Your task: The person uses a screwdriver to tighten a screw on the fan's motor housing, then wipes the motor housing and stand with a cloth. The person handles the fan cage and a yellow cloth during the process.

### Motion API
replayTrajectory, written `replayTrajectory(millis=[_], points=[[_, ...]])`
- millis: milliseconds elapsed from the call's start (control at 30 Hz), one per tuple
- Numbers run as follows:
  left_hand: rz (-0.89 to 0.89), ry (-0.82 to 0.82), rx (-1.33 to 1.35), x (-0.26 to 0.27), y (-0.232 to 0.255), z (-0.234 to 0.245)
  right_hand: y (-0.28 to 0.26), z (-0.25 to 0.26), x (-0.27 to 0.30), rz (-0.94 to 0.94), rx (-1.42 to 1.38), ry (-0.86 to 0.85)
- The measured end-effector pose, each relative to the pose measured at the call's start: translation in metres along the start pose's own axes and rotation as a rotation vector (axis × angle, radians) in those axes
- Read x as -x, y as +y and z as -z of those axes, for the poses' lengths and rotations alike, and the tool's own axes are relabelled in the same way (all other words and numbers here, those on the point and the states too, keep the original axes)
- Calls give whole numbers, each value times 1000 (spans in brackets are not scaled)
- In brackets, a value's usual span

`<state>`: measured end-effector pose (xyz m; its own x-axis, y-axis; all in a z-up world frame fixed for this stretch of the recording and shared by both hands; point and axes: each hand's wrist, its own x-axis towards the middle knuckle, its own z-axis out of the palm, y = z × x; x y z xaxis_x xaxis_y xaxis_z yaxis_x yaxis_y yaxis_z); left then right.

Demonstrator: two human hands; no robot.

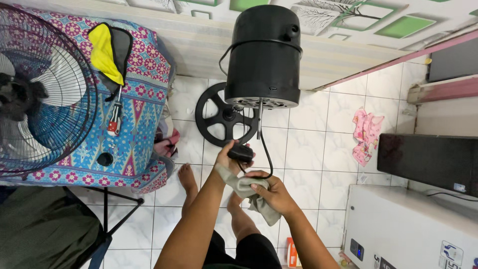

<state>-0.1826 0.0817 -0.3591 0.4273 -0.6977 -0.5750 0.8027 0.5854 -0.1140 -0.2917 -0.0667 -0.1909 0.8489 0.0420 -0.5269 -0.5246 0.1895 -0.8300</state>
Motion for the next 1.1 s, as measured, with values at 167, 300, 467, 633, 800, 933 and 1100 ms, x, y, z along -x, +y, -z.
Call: replayTrajectory(millis=[167,300,467,633,800,933,1100], points=[[-183,290,-25,8,26,-5,12,5,3,-239,85,495],[-152,264,-168,10,24,-4,30,10,10,-87,124,739],[-17,155,-271,10,-16,-13,61,4,-39,153,57,609],[-11,76,-253,12,-36,-32,33,-16,-64,169,332,540],[-96,181,-38,-6,-49,-24,-10,-41,-68,-47,608,715],[-195,231,129,-16,-40,-20,-8,-63,-50,70,519,734],[-285,400,-210,-5,-19,-42,0,-74,-16,161,547,665]])
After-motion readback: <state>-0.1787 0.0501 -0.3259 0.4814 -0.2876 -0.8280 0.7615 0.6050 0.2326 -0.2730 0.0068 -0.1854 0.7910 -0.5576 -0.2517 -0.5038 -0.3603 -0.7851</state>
